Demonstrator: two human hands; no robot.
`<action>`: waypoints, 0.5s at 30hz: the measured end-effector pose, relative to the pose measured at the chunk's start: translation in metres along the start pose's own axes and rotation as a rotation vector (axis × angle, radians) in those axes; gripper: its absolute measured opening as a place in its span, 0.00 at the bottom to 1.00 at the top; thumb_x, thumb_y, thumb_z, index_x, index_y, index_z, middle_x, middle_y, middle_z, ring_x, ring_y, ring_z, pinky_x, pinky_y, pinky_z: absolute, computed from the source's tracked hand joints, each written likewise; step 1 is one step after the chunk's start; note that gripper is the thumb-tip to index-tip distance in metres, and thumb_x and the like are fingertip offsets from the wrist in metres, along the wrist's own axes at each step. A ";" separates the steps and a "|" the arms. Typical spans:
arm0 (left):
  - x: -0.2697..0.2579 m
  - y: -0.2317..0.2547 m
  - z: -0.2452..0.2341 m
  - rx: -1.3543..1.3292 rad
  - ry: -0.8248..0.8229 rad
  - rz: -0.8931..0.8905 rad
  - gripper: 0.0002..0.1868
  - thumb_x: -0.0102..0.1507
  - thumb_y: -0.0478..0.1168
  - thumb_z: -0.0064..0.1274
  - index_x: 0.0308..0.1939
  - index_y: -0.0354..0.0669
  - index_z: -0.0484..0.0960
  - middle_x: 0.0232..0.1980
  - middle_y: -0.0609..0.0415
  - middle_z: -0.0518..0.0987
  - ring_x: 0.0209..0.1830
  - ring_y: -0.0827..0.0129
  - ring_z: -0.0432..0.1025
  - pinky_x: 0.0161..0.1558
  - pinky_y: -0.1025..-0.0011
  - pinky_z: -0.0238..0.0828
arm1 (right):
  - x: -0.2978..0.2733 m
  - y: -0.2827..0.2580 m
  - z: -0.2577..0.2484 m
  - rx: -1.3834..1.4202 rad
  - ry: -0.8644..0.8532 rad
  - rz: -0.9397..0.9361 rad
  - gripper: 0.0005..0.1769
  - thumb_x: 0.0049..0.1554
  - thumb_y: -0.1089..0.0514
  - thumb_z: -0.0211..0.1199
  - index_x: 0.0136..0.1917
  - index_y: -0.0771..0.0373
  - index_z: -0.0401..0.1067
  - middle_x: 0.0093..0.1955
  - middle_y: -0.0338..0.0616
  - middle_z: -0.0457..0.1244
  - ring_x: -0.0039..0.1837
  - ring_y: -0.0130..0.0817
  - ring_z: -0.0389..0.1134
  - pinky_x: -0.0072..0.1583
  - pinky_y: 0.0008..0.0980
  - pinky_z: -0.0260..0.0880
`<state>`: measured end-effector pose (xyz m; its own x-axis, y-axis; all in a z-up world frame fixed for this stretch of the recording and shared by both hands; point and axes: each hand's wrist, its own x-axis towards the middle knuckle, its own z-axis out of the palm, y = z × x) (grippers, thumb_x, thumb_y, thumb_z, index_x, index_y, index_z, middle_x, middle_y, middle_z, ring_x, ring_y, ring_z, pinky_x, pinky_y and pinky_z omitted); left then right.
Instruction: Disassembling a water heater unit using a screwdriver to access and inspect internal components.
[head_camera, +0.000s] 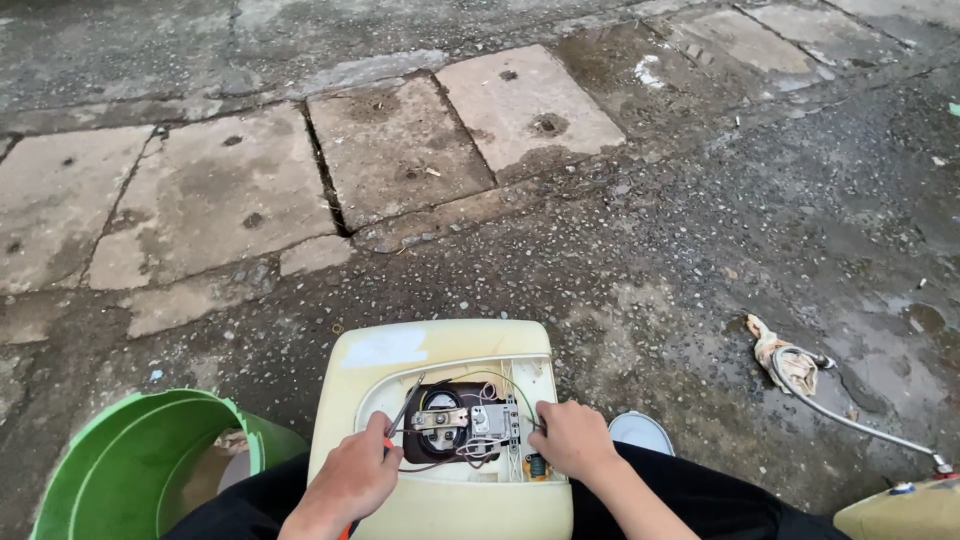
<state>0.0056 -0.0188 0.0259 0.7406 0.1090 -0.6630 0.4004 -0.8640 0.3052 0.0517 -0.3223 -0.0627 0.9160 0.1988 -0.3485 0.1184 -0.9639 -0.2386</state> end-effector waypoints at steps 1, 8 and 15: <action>0.000 0.001 0.000 -0.002 0.000 -0.003 0.18 0.69 0.48 0.41 0.62 0.54 0.68 0.59 0.50 0.80 0.59 0.58 0.77 0.59 0.59 0.72 | -0.001 0.000 -0.001 0.000 -0.002 -0.003 0.13 0.52 0.46 0.60 0.44 0.55 0.74 0.38 0.39 0.71 0.43 0.45 0.72 0.50 0.41 0.72; 0.000 0.003 -0.002 -0.006 0.005 0.020 0.17 0.68 0.47 0.41 0.60 0.51 0.68 0.57 0.50 0.81 0.57 0.57 0.78 0.58 0.58 0.71 | -0.004 0.003 0.008 0.071 -0.033 0.159 0.18 0.57 0.44 0.55 0.42 0.58 0.78 0.45 0.45 0.71 0.46 0.50 0.73 0.52 0.45 0.73; 0.009 0.006 0.000 0.092 -0.040 0.024 0.17 0.70 0.50 0.39 0.62 0.54 0.67 0.58 0.50 0.81 0.59 0.58 0.77 0.59 0.60 0.71 | -0.049 -0.001 -0.070 0.017 0.197 0.097 0.17 0.58 0.43 0.57 0.41 0.57 0.76 0.38 0.49 0.70 0.40 0.56 0.71 0.45 0.51 0.72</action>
<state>0.0144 -0.0232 0.0214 0.7263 0.0696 -0.6839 0.3304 -0.9077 0.2586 0.0339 -0.3431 0.0183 0.9802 0.0650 -0.1873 0.0209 -0.9734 -0.2280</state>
